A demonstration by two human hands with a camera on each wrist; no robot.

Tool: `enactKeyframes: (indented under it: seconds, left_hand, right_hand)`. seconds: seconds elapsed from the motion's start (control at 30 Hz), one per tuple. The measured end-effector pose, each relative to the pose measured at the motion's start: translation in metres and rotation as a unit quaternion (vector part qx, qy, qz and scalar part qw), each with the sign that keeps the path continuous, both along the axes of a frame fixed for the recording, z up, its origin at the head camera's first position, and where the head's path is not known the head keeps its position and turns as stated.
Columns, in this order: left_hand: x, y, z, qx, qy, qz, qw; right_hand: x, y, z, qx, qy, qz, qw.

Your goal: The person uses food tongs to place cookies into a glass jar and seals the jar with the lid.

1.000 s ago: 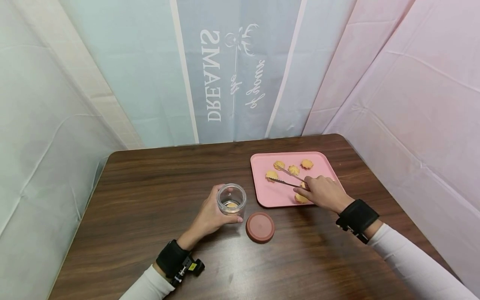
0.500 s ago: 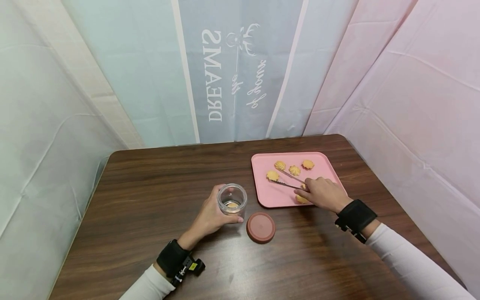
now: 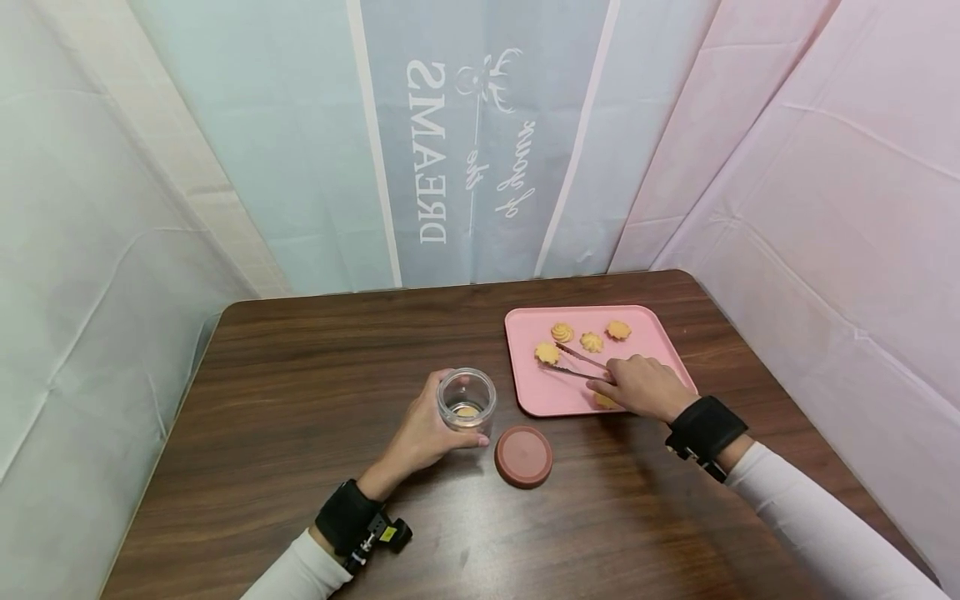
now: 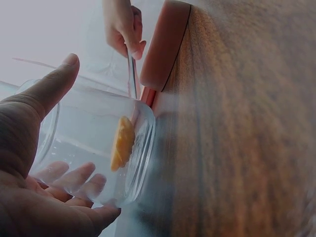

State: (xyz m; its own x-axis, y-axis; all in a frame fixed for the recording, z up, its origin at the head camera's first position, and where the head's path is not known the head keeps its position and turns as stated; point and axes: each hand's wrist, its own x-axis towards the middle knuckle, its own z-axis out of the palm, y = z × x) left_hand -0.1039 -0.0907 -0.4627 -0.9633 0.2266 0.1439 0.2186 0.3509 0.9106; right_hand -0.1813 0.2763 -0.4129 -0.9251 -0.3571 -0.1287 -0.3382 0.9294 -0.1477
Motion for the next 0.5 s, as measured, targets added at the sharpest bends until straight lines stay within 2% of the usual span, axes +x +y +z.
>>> enactKeyframes:
  seconds: [0.5]
  left_hand:
    - [-0.0004, 0.0002, -0.0018, 0.005, -0.003, -0.003, 1.0000]
  right_hand:
    - [-0.0042, -0.0062, -0.0056, 0.008, -0.002, 0.003, 1.000]
